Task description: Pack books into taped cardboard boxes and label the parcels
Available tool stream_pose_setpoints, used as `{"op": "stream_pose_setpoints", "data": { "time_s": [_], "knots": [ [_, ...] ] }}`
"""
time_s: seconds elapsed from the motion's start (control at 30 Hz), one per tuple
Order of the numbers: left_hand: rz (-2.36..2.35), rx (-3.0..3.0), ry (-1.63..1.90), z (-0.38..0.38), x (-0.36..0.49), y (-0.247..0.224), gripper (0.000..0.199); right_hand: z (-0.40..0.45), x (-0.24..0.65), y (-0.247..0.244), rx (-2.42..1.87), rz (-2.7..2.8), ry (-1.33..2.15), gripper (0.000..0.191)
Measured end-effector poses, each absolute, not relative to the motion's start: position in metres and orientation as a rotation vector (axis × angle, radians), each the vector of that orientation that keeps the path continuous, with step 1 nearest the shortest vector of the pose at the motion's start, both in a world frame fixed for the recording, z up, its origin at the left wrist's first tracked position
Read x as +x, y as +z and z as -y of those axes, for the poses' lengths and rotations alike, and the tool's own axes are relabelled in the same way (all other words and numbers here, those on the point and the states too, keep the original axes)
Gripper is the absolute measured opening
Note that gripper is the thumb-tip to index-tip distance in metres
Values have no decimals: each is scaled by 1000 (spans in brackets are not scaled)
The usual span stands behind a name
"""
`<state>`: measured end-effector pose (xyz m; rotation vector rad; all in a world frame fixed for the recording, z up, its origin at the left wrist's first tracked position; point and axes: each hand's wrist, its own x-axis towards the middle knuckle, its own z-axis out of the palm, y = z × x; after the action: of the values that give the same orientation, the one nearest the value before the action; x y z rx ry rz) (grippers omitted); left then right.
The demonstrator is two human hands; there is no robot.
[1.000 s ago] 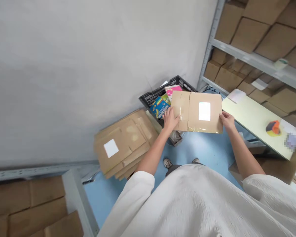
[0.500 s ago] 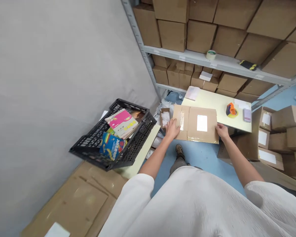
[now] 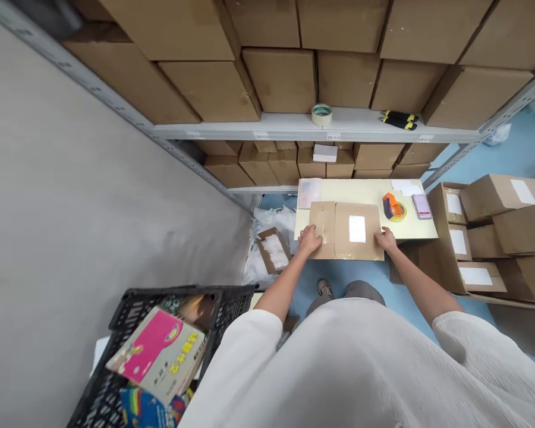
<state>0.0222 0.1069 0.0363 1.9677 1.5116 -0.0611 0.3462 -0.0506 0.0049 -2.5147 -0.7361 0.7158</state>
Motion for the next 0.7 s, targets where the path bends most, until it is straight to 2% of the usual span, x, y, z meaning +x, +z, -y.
{"op": "stream_pose_setpoints", "data": {
  "time_s": [0.1,0.37,0.5,0.7],
  "knots": [
    [-1524,2006,-78,-137,45,25,65,33,354,-8,-2496,744,763,65],
    [-1424,2047,-205,-187,109,0,62,-24,392,-24,-2567,964,810,58],
    [-1438,2077,-228,-193,127,-7,57,-44,394,-20,-2584,1271,787,55],
    [-1529,2064,-316,-195,122,-13,57,-60,367,-24,-2509,1684,1076,60]
  ]
}}
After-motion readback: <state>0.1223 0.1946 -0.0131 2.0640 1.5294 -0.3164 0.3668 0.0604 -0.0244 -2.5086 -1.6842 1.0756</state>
